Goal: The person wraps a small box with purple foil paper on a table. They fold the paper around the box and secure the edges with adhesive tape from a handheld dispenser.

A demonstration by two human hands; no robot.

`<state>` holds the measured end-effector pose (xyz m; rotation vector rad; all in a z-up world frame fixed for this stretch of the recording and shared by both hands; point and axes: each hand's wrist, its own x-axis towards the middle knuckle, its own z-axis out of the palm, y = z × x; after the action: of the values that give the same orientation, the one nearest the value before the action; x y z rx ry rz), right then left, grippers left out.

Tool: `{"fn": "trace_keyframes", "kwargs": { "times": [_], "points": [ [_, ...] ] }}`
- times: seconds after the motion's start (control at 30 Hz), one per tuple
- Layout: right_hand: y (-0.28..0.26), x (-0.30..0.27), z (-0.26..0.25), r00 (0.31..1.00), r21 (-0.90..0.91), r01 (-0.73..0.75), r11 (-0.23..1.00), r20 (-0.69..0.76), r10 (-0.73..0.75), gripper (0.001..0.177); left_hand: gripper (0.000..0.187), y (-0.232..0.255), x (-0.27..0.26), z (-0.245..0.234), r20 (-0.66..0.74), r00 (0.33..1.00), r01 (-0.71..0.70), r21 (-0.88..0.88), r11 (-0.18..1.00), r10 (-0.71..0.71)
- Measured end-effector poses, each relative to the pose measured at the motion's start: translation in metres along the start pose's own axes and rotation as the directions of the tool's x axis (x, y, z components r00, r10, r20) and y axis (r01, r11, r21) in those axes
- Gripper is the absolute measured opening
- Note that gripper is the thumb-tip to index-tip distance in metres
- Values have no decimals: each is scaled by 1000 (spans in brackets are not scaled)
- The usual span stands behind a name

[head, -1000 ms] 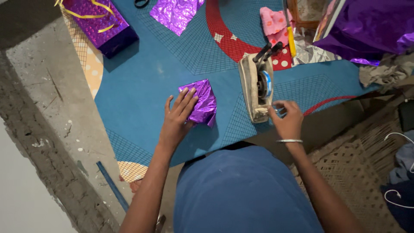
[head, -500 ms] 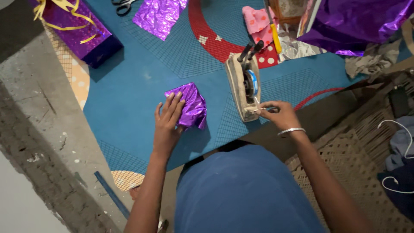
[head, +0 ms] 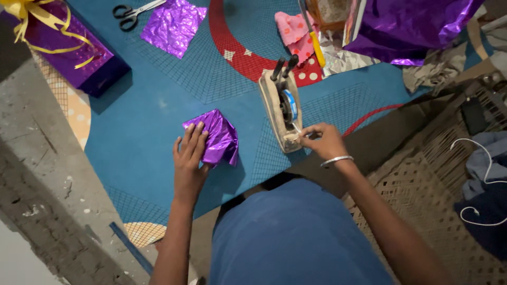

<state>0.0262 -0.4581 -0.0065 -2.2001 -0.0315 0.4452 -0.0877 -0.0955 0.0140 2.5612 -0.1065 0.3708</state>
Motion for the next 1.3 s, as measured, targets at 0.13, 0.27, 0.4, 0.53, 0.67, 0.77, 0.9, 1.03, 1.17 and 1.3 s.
{"fn": "trace_keyframes", "kwargs": {
  "times": [0.13, 0.27, 0.4, 0.53, 0.67, 0.77, 0.9, 1.03, 1.17, 1.3],
  "points": [
    [1, -1, 2, 994, -97, 84, 992, -59, -90, 22, 74, 1, 1, 3, -14, 1000, 7, 17, 1000, -7],
    [-1, -3, 2, 994, -146, 86, 986, -57, -95, 22, 74, 1, 1, 3, -23, 1000, 7, -2, 1000, -7],
    [-5, -4, 3, 992, -174, 92, 980, -66, -105, 23, 75, 4, 1, 2, -12, 1000, 21, 12, 1000, -21],
    [-12, -4, 3, 994, -200, 68, 977, -75, -85, 22, 75, 4, 3, 0, -9, 1000, 24, 15, 1000, -23],
    [-15, -4, 3, 992, -225, 60, 972, -93, -83, 23, 75, 4, 2, 1, -17, 999, 28, 14, 1000, -28],
    [-16, -2, 3, 991, -221, 70, 973, -94, -93, 23, 76, 2, 2, 2, -25, 999, 28, 5, 1000, -28],
    [-22, 1, 4, 990, -252, 91, 963, -79, -114, 26, 82, 0, 1, 3, -6, 1000, 24, 0, 1000, -24],
    [-27, -8, 1, 994, -112, 72, 991, -76, -80, 22, 82, 0, 0, 4, -15, 1000, 14, 1, 1000, -14],
    [-30, -18, 2, 993, -42, 53, 998, -107, -58, 18, 81, -2, 0, 6, -19, 1000, 24, -3, 1000, -24],
    [-35, -24, 4, 991, -37, 19, 999, -132, -23, 17, 79, -2, 1, 7, -44, 999, 0, -35, 999, -2]
  ]
}}
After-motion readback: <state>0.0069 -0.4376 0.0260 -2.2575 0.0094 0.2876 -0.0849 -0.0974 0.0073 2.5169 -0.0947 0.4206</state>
